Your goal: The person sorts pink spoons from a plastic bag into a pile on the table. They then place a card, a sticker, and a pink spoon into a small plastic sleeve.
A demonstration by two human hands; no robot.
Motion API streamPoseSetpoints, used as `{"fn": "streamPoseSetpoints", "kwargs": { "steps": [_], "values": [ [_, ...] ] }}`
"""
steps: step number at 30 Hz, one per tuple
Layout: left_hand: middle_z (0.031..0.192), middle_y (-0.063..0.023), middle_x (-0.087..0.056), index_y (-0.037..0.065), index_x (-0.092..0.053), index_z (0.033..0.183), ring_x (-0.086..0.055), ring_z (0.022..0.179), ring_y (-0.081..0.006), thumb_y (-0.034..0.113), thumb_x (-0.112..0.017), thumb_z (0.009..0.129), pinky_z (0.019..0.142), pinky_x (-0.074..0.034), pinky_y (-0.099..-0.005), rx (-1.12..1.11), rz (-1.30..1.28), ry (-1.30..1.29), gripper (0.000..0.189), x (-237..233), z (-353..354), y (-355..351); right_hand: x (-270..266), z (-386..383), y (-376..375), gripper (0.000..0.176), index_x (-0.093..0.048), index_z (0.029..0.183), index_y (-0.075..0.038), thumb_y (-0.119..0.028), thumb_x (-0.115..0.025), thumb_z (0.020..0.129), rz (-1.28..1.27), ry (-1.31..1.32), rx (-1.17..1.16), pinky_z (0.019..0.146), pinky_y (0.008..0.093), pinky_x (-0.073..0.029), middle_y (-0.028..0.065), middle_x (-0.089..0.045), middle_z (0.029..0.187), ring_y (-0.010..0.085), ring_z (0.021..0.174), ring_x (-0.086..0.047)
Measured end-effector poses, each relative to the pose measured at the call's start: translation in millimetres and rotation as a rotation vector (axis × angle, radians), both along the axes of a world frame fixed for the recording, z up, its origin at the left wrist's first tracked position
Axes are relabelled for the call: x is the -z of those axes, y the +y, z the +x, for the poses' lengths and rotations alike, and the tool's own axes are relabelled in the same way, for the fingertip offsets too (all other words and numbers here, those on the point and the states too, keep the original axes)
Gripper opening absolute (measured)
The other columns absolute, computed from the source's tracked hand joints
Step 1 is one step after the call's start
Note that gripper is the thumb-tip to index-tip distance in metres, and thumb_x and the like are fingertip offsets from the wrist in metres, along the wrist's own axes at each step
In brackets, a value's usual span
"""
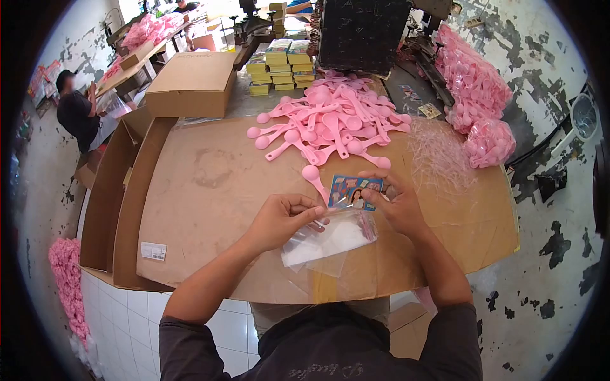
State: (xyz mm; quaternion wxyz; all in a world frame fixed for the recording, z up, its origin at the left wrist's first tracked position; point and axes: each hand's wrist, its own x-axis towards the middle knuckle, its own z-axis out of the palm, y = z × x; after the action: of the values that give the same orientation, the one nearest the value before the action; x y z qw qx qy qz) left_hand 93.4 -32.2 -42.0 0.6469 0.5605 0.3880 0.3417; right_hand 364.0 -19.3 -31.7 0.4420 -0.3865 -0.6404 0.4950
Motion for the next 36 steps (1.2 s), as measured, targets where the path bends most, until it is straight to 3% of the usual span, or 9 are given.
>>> {"fn": "streamPoseSetpoints", "kwargs": {
  "steps": [6,9,12,17,21,24,30,33,36],
  "values": [
    [0.095,-0.0091,-0.077,-0.004,-0.071,0.111,-0.070,0.083,-0.0102,0.016,-0.068,0.100,0.073,-0.056,-0.0245,0.039,0.178,0.197,0.023,-2.3,4.2,-9.8,-8.5,-4.2,0.8,0.038,-0.065,0.130,-0.003,-0.006,-0.072,0.093,0.497,-0.526,-0.167,0.078,0.0269,-0.053,0.0061,-0.070,0.095,0.0100,0.088,-0.065],
    [0.095,-0.0088,-0.077,-0.003,-0.070,0.112,-0.069,0.082,-0.0083,0.014,-0.068,0.100,0.072,-0.055,-0.0238,0.056,0.275,0.292,0.021,-4.9,5.8,-13.0,-4.8,-23.2,-15.4,0.030,-0.069,0.123,-0.004,-0.009,-0.073,0.093,0.087,-0.176,-0.067,0.073,0.0295,-0.053,0.0028,-0.071,0.093,0.0113,0.084,-0.065],
    [0.090,-0.0065,-0.077,-0.003,-0.071,0.110,-0.068,0.077,-0.0074,0.015,-0.067,0.100,0.069,-0.054,-0.0244,-0.023,0.224,0.120,0.021,8.4,9.1,-12.4,10.5,-33.6,-13.3,0.024,-0.071,0.116,-0.005,-0.013,-0.074,0.093,0.117,0.073,0.036,0.070,0.0302,-0.053,0.0008,-0.071,0.093,0.0125,0.083,-0.066],
    [0.090,-0.0056,-0.076,-0.002,-0.070,0.112,-0.066,0.077,-0.0057,0.015,-0.066,0.101,0.067,-0.053,-0.0236,-0.027,0.126,0.134,0.021,-0.3,4.4,-13.2,-1.3,-20.6,2.3,0.019,-0.071,0.108,-0.004,-0.016,-0.073,0.093,0.378,-0.242,-0.199,0.075,0.0353,-0.054,0.0074,-0.072,0.098,0.0201,0.088,-0.069],
    [0.091,-0.0044,-0.075,-0.001,-0.069,0.112,-0.064,0.075,-0.0038,0.016,-0.065,0.102,0.063,-0.050,-0.0208,-0.070,0.119,0.021,0.020,-5.9,3.8,-12.2,-0.9,2.6,52.7,0.017,-0.069,0.105,-0.003,-0.014,-0.069,0.093,0.296,-0.710,0.216,0.085,0.0396,-0.052,0.0150,-0.070,0.107,0.0303,0.098,-0.068],
    [0.089,-0.0026,-0.074,0.000,-0.068,0.114,-0.062,0.069,-0.0024,0.016,-0.064,0.103,0.057,-0.047,-0.0188,-0.072,0.105,0.015,0.021,-7.1,2.0,-9.4,19.8,23.0,88.3,0.022,-0.067,0.111,-0.003,-0.012,-0.067,0.091,0.529,-0.879,0.203,0.089,0.0401,-0.051,0.0172,-0.069,0.109,0.0349,0.102,-0.065],
    [0.095,-0.0052,-0.074,-0.002,-0.064,0.118,-0.066,0.078,-0.0049,0.015,-0.063,0.103,0.064,-0.053,-0.0209,-0.111,0.037,-0.122,0.023,0.2,-1.3,-4.1,-6.8,12.2,73.8,0.032,-0.063,0.122,-0.002,-0.002,-0.066,0.090,0.636,-0.870,0.067,0.083,0.0403,-0.054,0.0140,-0.067,0.099,0.0296,0.094,-0.067],
    [0.097,-0.0060,-0.074,-0.003,-0.063,0.117,-0.067,0.083,-0.0053,0.014,-0.064,0.103,0.069,-0.055,-0.0215,-0.128,0.057,-0.154,0.023,-2.0,2.5,-7.1,-30.8,-9.1,45.1,0.040,-0.057,0.133,-0.002,0.003,-0.063,0.093,0.242,-0.380,-0.026,0.074,0.0320,-0.056,0.0084,-0.065,0.097,0.0167,0.091,-0.068],
    [0.099,-0.0061,-0.074,-0.002,-0.063,0.123,-0.067,0.082,-0.0055,0.014,-0.064,0.103,0.068,-0.055,-0.0211,-0.112,0.122,-0.119,0.026,1.4,6.0,-9.2,-41.0,-32.4,20.2,0.050,-0.047,0.144,-0.003,0.004,-0.061,0.097,0.124,0.050,-0.092,0.068,0.0240,-0.055,0.0057,-0.062,0.102,0.0093,0.092,-0.066]
  ]
}}
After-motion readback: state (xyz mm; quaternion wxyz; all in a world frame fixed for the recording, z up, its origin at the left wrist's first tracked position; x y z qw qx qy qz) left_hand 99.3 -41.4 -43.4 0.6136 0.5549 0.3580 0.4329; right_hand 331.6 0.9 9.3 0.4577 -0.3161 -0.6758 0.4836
